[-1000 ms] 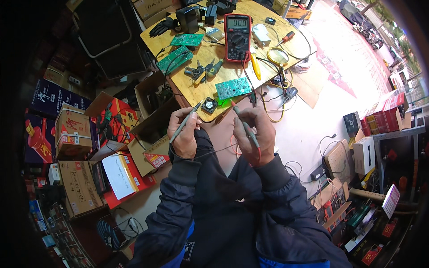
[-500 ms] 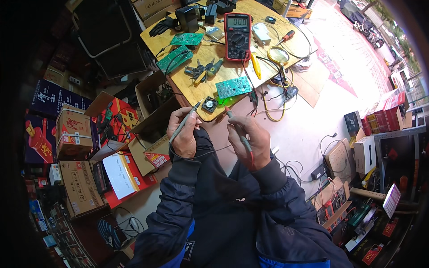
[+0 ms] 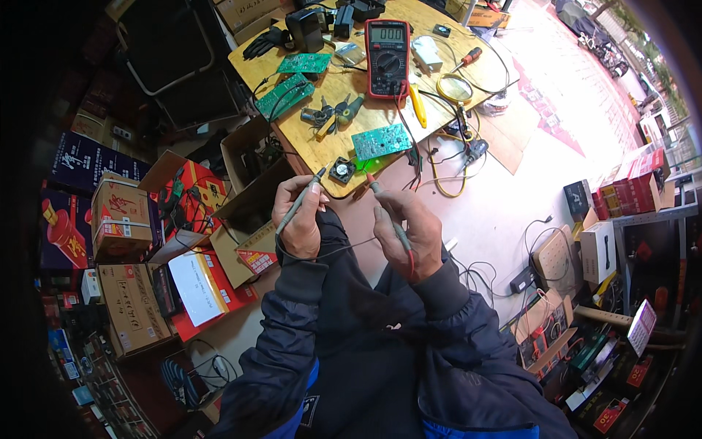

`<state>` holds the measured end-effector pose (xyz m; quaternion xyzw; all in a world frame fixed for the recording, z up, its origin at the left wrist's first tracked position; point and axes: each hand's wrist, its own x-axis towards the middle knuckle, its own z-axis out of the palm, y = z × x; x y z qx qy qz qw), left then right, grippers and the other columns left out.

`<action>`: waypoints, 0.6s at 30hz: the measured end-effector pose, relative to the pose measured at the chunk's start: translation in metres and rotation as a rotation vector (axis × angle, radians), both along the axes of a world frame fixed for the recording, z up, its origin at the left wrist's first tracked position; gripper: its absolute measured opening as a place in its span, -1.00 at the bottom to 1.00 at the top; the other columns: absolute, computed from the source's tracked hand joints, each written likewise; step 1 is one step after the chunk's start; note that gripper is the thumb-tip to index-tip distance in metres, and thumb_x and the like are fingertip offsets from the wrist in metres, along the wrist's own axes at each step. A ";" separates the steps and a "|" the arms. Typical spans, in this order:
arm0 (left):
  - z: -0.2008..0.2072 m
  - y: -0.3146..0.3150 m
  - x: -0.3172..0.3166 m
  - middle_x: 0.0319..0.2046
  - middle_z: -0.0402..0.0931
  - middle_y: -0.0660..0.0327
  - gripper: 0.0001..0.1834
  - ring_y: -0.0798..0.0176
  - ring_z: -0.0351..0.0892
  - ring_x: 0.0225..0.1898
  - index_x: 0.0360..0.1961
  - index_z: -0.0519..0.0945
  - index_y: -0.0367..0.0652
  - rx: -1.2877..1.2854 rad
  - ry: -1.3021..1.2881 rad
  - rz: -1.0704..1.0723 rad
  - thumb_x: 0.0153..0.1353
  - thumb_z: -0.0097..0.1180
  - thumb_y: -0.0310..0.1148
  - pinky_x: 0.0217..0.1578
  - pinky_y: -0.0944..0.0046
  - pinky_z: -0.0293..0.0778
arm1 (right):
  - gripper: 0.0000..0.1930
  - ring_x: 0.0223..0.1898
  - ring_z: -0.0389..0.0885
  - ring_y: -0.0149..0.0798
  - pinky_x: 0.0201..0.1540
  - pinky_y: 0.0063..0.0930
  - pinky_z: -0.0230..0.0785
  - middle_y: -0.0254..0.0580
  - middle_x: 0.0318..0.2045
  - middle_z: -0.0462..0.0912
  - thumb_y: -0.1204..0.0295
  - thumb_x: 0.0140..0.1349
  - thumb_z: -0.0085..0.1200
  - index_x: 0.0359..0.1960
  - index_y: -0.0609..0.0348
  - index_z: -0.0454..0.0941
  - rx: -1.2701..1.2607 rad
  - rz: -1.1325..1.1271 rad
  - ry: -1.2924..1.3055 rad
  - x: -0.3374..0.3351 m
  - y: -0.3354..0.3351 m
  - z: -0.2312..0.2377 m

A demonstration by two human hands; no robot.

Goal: The person strips wire ends with pliers, connects a power adapter to a circuit board, and uses a multimeter to measure voltage on the board. The person handles multiple wires and circuit boards on a cluttered workbench.

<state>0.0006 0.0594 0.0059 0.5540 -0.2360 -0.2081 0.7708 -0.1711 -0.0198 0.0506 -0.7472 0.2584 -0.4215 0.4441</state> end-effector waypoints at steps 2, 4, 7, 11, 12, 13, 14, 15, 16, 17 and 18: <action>0.000 0.000 0.000 -0.32 0.61 0.24 -0.82 0.47 0.56 -0.34 -0.05 0.56 -0.29 0.008 -0.003 0.004 0.39 0.19 -0.45 -0.30 0.46 0.46 | -0.76 -0.35 0.59 -0.46 -0.21 -0.53 0.48 -0.21 -0.32 0.66 0.63 0.32 0.17 0.01 0.28 0.53 0.047 -0.023 -0.005 0.000 0.002 -0.002; -0.001 0.000 0.000 -0.32 0.61 0.24 -0.82 0.47 0.56 -0.35 -0.05 0.56 -0.29 -0.003 0.003 0.003 0.39 0.19 -0.45 -0.30 0.46 0.46 | -0.74 -0.39 0.62 -0.45 -0.27 -0.55 0.50 -0.21 -0.36 0.68 0.62 0.27 0.22 -0.03 0.24 0.53 0.051 -0.059 -0.017 -0.001 0.003 -0.003; -0.001 0.000 0.000 -0.32 0.61 0.24 -0.82 0.47 0.56 -0.34 -0.05 0.56 -0.29 -0.008 0.005 0.002 0.39 0.19 -0.45 -0.30 0.46 0.46 | -0.76 -0.41 0.62 -0.45 -0.29 -0.54 0.49 -0.22 -0.38 0.67 0.61 0.27 0.23 -0.06 0.24 0.51 0.003 -0.045 0.002 -0.002 0.001 -0.005; -0.002 0.000 0.000 -0.32 0.61 0.24 -0.82 0.47 0.56 -0.36 -0.05 0.57 -0.29 -0.007 0.009 0.003 0.39 0.19 -0.45 -0.31 0.47 0.45 | -0.76 -0.41 0.64 -0.44 -0.29 -0.52 0.51 -0.21 -0.38 0.67 0.60 0.28 0.25 -0.06 0.25 0.52 0.026 -0.007 0.047 -0.003 0.001 -0.007; -0.002 0.000 0.000 -0.33 0.61 0.24 -0.83 0.47 0.56 -0.34 -0.06 0.57 -0.30 -0.013 0.016 -0.008 0.38 0.21 -0.46 -0.29 0.46 0.46 | -0.77 -0.41 0.65 -0.44 -0.29 -0.52 0.51 -0.21 -0.38 0.67 0.60 0.28 0.25 -0.06 0.26 0.53 0.033 -0.003 0.044 -0.002 0.001 -0.008; -0.002 0.000 0.000 -0.33 0.62 0.25 -0.83 0.48 0.56 -0.33 -0.07 0.57 -0.30 -0.018 0.024 -0.018 0.37 0.22 -0.48 -0.27 0.46 0.47 | -0.77 -0.40 0.66 -0.44 -0.28 -0.52 0.52 -0.21 -0.39 0.67 0.60 0.28 0.26 -0.07 0.26 0.53 0.051 0.006 0.035 -0.002 0.002 -0.009; -0.002 0.001 -0.001 -0.34 0.62 0.26 -0.83 0.48 0.55 -0.32 -0.08 0.57 -0.30 -0.023 0.033 -0.027 0.37 0.24 -0.49 -0.24 0.45 0.48 | -0.78 -0.40 0.66 -0.43 -0.28 -0.52 0.52 -0.20 -0.38 0.67 0.60 0.28 0.26 -0.07 0.26 0.54 0.042 -0.004 0.035 -0.001 0.003 -0.010; -0.002 0.001 -0.001 -0.34 0.62 0.26 -0.84 0.48 0.55 -0.35 -0.08 0.57 -0.30 -0.005 0.011 -0.029 0.38 0.22 -0.48 -0.27 0.46 0.47 | -0.78 -0.40 0.67 -0.43 -0.28 -0.51 0.52 -0.20 -0.38 0.68 0.59 0.28 0.26 -0.07 0.26 0.54 0.042 -0.009 0.031 -0.001 0.003 -0.011; -0.002 0.000 -0.002 -0.35 0.61 0.25 -0.84 0.49 0.54 -0.37 -0.08 0.57 -0.30 0.014 -0.009 -0.028 0.38 0.20 -0.47 -0.30 0.46 0.46 | -0.78 -0.40 0.67 -0.42 -0.27 -0.51 0.52 -0.19 -0.38 0.68 0.59 0.28 0.26 -0.08 0.27 0.55 0.053 -0.009 0.023 0.000 0.003 -0.011; -0.002 0.000 -0.003 -0.36 0.61 0.25 -0.85 0.49 0.53 -0.40 -0.08 0.57 -0.30 0.035 -0.027 -0.031 0.39 0.18 -0.47 -0.33 0.47 0.45 | -0.79 -0.40 0.67 -0.42 -0.27 -0.51 0.52 -0.19 -0.38 0.68 0.59 0.28 0.27 -0.08 0.27 0.55 0.051 -0.012 0.023 0.000 0.003 -0.011; -0.002 0.001 -0.003 -0.36 0.61 0.25 -0.85 0.49 0.52 -0.40 -0.08 0.57 -0.30 0.040 -0.028 -0.028 0.40 0.18 -0.47 -0.33 0.47 0.45 | -0.79 -0.40 0.67 -0.42 -0.27 -0.51 0.53 -0.18 -0.37 0.68 0.59 0.29 0.27 -0.08 0.27 0.56 0.059 -0.012 0.020 0.000 0.003 -0.011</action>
